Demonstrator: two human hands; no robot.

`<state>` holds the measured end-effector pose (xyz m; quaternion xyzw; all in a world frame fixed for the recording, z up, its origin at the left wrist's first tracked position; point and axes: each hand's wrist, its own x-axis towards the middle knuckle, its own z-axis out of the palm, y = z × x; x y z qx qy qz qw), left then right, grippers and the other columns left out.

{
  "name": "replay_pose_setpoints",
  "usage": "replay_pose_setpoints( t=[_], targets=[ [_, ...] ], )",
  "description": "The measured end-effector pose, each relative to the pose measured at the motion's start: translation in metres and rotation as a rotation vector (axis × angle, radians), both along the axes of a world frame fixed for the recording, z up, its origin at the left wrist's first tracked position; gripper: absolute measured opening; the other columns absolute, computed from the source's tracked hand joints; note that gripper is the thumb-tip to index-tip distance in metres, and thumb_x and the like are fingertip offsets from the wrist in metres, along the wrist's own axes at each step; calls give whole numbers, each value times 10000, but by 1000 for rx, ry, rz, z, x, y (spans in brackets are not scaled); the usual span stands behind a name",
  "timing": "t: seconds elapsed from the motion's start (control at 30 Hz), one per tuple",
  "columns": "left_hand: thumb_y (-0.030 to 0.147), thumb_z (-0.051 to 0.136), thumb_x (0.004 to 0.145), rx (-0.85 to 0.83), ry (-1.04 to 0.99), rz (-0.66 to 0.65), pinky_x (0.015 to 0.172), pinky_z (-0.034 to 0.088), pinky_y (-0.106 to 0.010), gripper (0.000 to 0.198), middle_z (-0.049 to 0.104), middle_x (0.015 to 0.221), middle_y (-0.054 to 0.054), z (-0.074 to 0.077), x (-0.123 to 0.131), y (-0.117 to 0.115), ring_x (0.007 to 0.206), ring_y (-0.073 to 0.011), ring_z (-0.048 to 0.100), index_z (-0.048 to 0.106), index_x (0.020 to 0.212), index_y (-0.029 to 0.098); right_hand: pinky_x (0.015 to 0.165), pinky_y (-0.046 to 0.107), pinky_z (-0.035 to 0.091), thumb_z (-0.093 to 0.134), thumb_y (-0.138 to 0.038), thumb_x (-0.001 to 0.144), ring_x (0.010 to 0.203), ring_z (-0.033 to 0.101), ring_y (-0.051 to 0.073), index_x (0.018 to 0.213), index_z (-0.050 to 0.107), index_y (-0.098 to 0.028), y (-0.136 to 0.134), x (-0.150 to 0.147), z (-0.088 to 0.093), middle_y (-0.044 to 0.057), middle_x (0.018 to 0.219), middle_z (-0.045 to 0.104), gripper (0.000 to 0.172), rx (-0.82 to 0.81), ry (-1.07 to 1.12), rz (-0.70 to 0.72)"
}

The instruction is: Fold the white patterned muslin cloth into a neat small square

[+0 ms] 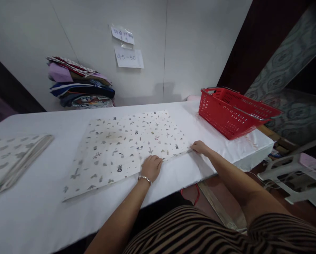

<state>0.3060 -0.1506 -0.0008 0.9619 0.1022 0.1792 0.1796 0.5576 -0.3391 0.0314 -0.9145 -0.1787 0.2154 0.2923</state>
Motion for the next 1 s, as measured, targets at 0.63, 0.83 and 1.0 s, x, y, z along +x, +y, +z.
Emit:
replay_pose_setpoints(
  t=[0.63,0.83,1.0],
  targets=[
    [243,457,900,-12,-17,7,815,413,-339,206,618,925,-32,-1,1,1,890,-188,503,658,942,222,386,188,302,610,-184,788,376,427,58,570,507,-151,3,-7,19,-30,470,535,243,-41,191,-34],
    [234,456,898,-10,-20,8,803,418,-341,206,618,924,-31,-1,0,0,886,-189,507,658,935,221,410,187,340,621,-207,797,384,462,68,568,503,-154,5,-11,26,-27,463,542,263,-103,196,-10],
    [234,462,896,-8,-25,13,801,420,-340,201,617,919,-35,0,0,0,883,-188,512,659,930,220,414,183,333,629,-171,763,379,454,69,560,503,-157,7,-13,29,-37,425,509,240,-108,173,-1]
  ],
)
